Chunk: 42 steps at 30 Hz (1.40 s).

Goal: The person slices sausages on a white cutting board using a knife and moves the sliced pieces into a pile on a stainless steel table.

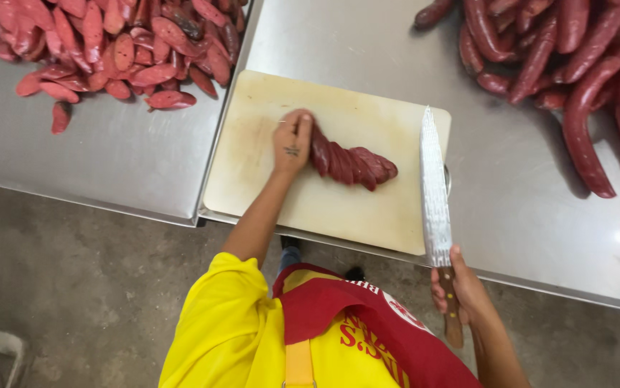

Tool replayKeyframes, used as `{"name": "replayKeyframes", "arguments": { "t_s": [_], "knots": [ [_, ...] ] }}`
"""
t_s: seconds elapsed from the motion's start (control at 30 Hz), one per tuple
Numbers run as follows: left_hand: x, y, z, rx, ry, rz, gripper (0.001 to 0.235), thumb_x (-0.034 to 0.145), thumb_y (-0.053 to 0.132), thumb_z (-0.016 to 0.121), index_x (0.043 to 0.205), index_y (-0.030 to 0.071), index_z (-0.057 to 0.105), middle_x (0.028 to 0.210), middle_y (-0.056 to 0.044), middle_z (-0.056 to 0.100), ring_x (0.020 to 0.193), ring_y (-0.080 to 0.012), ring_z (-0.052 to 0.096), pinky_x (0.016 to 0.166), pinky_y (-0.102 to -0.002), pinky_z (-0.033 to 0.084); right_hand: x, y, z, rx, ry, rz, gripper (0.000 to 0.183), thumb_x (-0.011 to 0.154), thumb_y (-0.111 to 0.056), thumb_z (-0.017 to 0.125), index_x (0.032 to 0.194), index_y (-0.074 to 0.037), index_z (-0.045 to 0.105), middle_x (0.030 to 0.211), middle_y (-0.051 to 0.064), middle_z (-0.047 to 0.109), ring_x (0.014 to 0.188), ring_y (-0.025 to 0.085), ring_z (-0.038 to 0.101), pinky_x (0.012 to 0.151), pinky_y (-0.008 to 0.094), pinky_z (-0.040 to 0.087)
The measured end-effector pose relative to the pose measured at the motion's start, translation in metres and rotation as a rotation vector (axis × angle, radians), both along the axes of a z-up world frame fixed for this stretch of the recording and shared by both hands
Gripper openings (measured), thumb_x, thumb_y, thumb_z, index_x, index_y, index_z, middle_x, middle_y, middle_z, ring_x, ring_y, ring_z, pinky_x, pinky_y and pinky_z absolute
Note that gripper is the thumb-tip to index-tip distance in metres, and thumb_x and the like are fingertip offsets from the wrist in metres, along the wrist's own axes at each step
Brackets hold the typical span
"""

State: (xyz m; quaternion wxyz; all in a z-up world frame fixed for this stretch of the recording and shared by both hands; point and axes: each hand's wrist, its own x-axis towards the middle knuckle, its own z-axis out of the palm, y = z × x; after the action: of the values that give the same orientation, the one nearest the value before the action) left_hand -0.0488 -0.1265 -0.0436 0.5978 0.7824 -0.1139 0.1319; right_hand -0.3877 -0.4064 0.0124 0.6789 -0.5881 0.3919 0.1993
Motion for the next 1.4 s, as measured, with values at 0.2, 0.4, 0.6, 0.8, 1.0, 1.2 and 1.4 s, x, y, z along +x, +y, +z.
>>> {"name": "replayKeyframes", "arguments": {
  "t_s": [0.2, 0.4, 0.6, 0.8, 1.0, 1.2, 1.4],
  "knots": [
    [-0.057, -0.042, 0.024, 0.070, -0.020, 0.012, 0.038, 0.103, 0.032, 0.062, 0.128, 0.004, 0.068, 0.149, -0.027, 0.053, 0.132, -0.0402, 0.055, 0.113, -0.044, 0.044, 0.012, 0.026, -0.015, 0.037, 0.137, 0.115, 0.079, 0.096, -0.073, 0.024, 0.071, -0.005, 0.053, 0.046, 0.002, 0.045, 0.033, 0.015, 0.043, 0.033, 0.033, 0.039],
    [-0.112, -0.051, 0.046, 0.210, 0.013, 0.028, 0.087, 0.076, 0.036, 0.086, 0.144, -0.004, 0.049, 0.159, -0.039, 0.017, 0.146, -0.0583, 0.018, 0.116, -0.062, 0.020, 0.065, 0.076, -0.004, 0.007, 0.170, 0.217, 0.080, 0.097, -0.072, 0.030, 0.073, 0.000, 0.055, 0.046, 0.008, 0.047, 0.032, 0.018, 0.042, 0.033, 0.033, 0.035],
    [-0.020, -0.002, 0.040, 0.040, -0.029, 0.086, 0.071, 0.078, 0.020, 0.080, 0.142, 0.003, 0.054, 0.166, -0.034, 0.021, 0.152, -0.0519, 0.023, 0.125, -0.056, 0.024, 0.173, 0.124, 0.021, -0.151, 0.133, 0.351, 0.081, 0.096, -0.072, 0.028, 0.074, 0.000, 0.055, 0.046, 0.007, 0.047, 0.031, 0.019, 0.040, 0.031, 0.035, 0.034],
    [0.157, 0.126, 0.092, -0.036, -0.286, 0.330, 0.065, 0.079, 0.019, 0.078, 0.140, 0.009, 0.057, 0.166, -0.030, 0.029, 0.151, -0.0413, 0.041, 0.124, -0.044, 0.039, 0.365, 0.221, 0.082, -0.258, -0.343, 0.665, 0.083, 0.100, -0.072, 0.026, 0.070, -0.002, 0.060, 0.048, 0.006, 0.054, 0.035, 0.016, 0.048, 0.038, 0.031, 0.039],
    [0.319, 0.266, 0.161, -0.106, -0.362, 0.663, 0.027, 0.091, 0.022, 0.082, 0.105, 0.003, 0.068, 0.104, -0.017, 0.072, 0.100, -0.0345, 0.069, 0.094, -0.043, 0.055, 0.496, 0.285, 0.116, 0.032, -0.320, 0.404, 0.071, 0.100, -0.068, 0.037, 0.081, -0.004, 0.060, 0.057, 0.006, 0.054, 0.042, 0.018, 0.051, 0.040, 0.035, 0.043],
    [0.226, 0.149, 0.062, -0.006, -0.389, 0.115, 0.012, 0.090, -0.005, 0.055, 0.095, 0.005, 0.061, 0.091, -0.014, 0.059, 0.089, -0.0299, 0.059, 0.082, -0.041, 0.047, 0.387, 0.177, 0.091, -0.359, -0.184, 0.212, 0.073, 0.102, -0.065, 0.036, 0.086, 0.001, 0.062, 0.061, 0.008, 0.056, 0.046, 0.020, 0.050, 0.044, 0.035, 0.040],
    [0.055, 0.006, 0.029, 0.235, -0.566, -0.975, 0.055, 0.083, 0.039, 0.075, 0.124, 0.007, 0.060, 0.126, -0.027, 0.060, 0.120, -0.0440, 0.056, 0.103, -0.057, 0.044, 0.242, 0.105, 0.076, -0.497, -0.139, -0.055, 0.073, 0.103, -0.064, 0.033, 0.086, 0.001, 0.062, 0.059, 0.010, 0.056, 0.047, 0.019, 0.049, 0.047, 0.033, 0.042]
  ]
}}
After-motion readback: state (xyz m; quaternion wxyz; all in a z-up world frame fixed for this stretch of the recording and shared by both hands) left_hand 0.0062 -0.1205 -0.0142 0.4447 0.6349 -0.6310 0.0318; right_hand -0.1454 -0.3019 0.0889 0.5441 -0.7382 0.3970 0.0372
